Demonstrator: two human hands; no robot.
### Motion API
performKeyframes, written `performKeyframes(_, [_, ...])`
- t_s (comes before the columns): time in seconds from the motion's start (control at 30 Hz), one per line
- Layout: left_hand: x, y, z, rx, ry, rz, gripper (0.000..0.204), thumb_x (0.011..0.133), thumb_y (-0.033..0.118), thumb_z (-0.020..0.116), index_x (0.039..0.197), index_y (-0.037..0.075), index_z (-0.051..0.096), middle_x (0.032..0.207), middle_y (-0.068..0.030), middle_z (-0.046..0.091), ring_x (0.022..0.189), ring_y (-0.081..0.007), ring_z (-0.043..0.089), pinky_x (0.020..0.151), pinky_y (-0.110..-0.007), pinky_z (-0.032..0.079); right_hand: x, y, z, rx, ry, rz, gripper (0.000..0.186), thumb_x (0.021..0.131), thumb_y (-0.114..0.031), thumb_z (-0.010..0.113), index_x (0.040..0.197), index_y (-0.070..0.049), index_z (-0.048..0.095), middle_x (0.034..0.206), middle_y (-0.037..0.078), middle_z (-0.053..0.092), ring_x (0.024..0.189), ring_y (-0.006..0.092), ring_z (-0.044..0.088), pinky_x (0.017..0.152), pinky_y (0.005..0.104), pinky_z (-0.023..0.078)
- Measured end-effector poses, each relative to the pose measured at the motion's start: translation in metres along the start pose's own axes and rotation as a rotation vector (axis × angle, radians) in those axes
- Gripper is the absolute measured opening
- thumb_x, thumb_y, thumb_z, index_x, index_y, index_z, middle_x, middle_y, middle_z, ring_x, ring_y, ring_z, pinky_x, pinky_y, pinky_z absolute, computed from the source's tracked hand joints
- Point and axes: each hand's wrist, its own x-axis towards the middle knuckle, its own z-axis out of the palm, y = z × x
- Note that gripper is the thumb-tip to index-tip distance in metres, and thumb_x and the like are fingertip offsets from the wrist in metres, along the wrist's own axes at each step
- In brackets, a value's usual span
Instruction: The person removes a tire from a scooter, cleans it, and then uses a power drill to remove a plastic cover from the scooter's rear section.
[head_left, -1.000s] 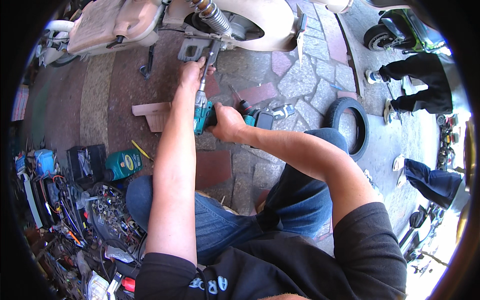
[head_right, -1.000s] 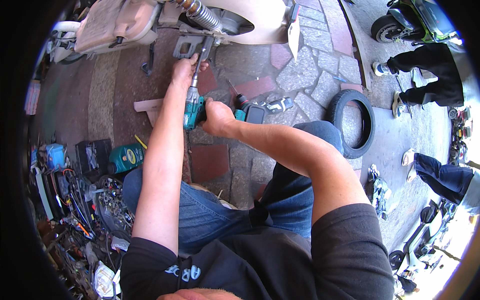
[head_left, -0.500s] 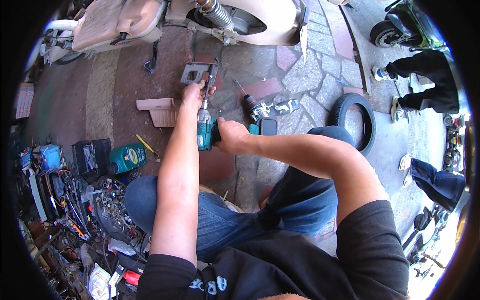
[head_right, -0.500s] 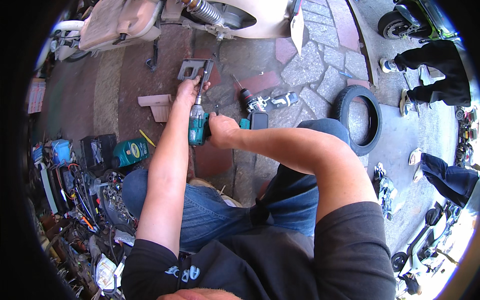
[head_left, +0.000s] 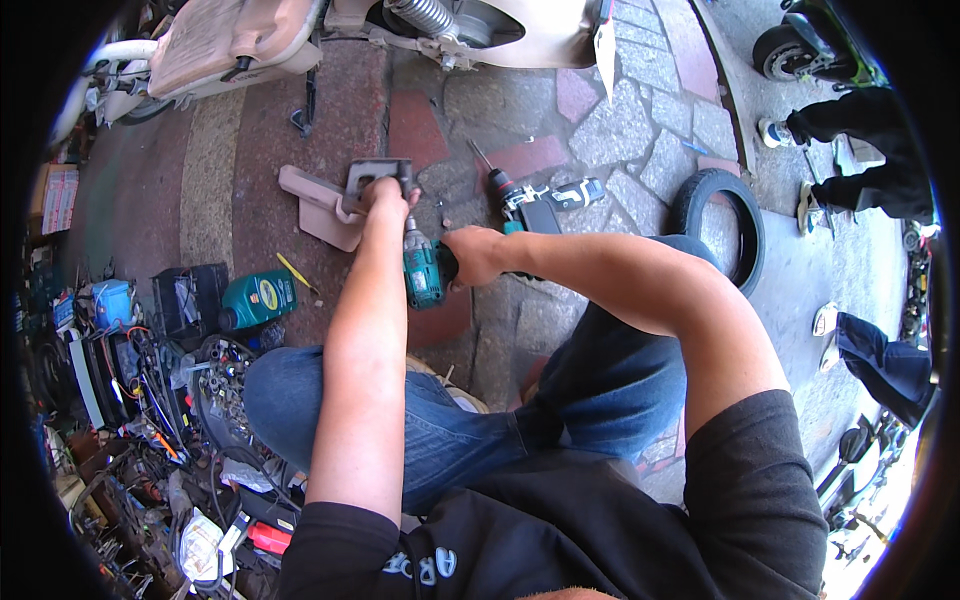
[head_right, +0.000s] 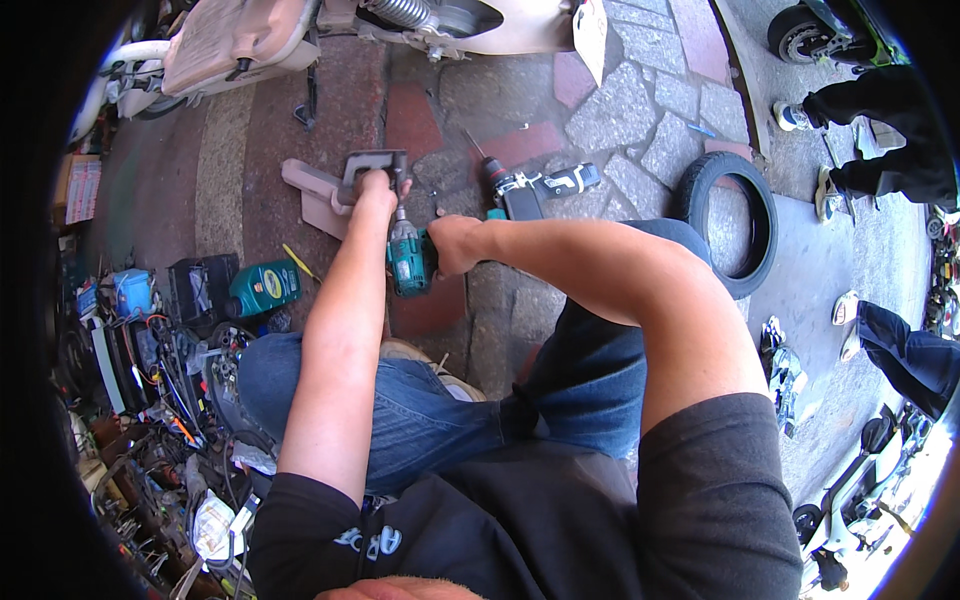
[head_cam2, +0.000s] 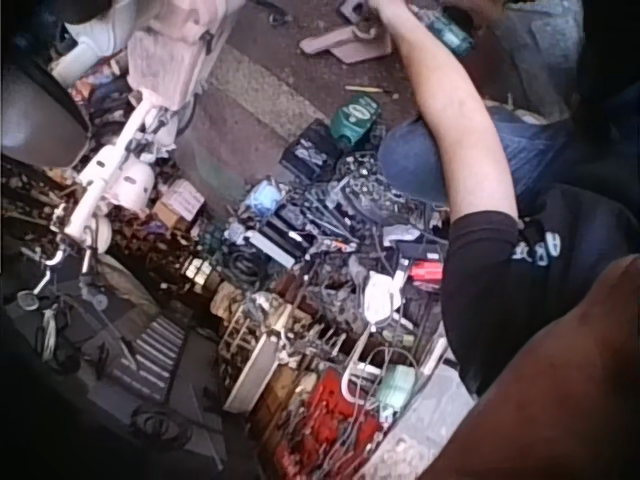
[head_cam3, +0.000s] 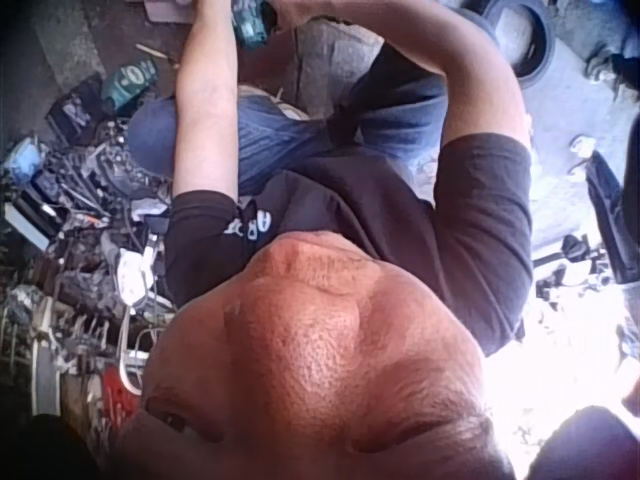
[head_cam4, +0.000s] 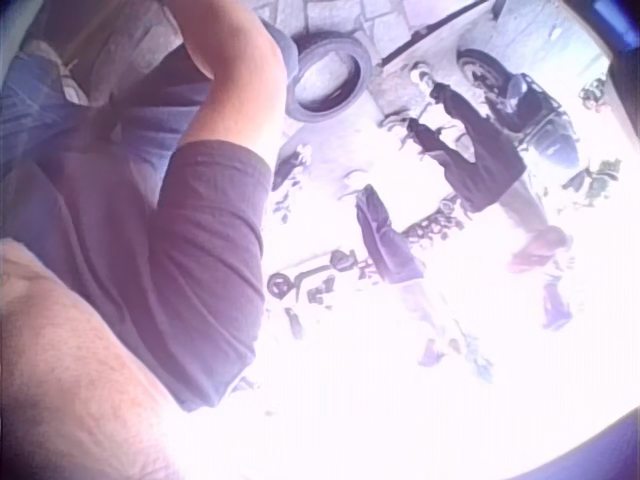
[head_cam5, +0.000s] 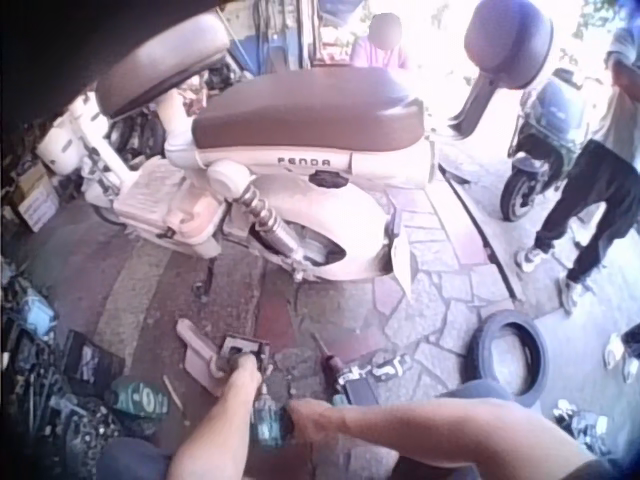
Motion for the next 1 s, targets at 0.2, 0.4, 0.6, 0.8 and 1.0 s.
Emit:
performKeyframes(0.2, [0.051, 0.021, -0.052, -0.326, 0.071, -0.012, 0.025, 0.093, 0.000, 0.046, 0.117, -0.005, 0.047, 0.113, -0.0256, 0.060, 0.076, -0.0381, 0.064, 0.050, -0.047, 0.054, 0.024, -0.003, -0.017, -0.147, -0.019, -0.075, 0.057, 0.073, -0.025, 0.087, 0.121, -0.005, 0.064, 0.114, 0.022, 0.070, 0.117, 0.0403, 0.064, 0.098, 0.0474, 0.051])
performKeyframes(0.4, [0.086, 0.019, -0.079, -0.399, 0.065, -0.060, 0.037, 0.105, 0.019, 0.032, 0.125, -0.005, 0.051, 0.099, -0.0246, 0.065, 0.080, -0.0394, 0.068, 0.068, -0.049, 0.063, 0.016, -0.001, -0.021, -0.222, -0.018, -0.106, 0.061, 0.074, -0.023, 0.085, 0.128, -0.005, 0.060, 0.115, 0.022, 0.069, 0.116, 0.0407, 0.063, 0.097, 0.0477, 0.052])
performKeyframes(0.6, [0.054, 0.018, -0.057, -0.359, 0.183, -0.054, 0.023, 0.101, 0.012, 0.050, 0.121, 0.007, 0.059, 0.112, -0.0185, 0.063, 0.100, -0.0354, 0.066, 0.066, -0.050, 0.061, -0.011, 0.003, -0.008, -0.188, 0.023, -0.094, 0.068, 0.074, -0.022, 0.085, 0.133, -0.004, 0.056, 0.116, 0.024, 0.068, 0.115, 0.0411, 0.064, 0.097, 0.0477, 0.052])
performKeyframes(0.8, [-0.023, 0.005, -0.032, 0.284, 0.503, 0.191, 0.044, 0.094, 0.031, 0.060, 0.116, -0.007, 0.063, 0.115, -0.0246, 0.068, 0.097, -0.0374, 0.070, 0.081, -0.047, 0.058, -0.008, 0.006, -0.005, -0.193, -0.001, -0.050, 0.061, 0.076, -0.022, 0.082, 0.129, -0.003, 0.059, 0.114, 0.022, 0.070, 0.115, 0.0406, 0.065, 0.097, 0.0468, 0.053])
performKeyframes(1.0, [-0.063, -0.035, 0.013, 1.309, 0.103, 0.643, 0.054, 0.085, 0.044, 0.075, 0.113, -0.002, 0.070, 0.116, -0.0267, 0.070, 0.111, -0.0412, 0.068, 0.096, -0.046, 0.054, -0.014, 0.008, -0.005, -0.282, -0.080, 0.086, 0.051, 0.075, -0.019, 0.079, 0.120, -0.002, 0.063, 0.108, 0.023, 0.072, 0.111, 0.0384, 0.068, 0.091, 0.0463, 0.056])
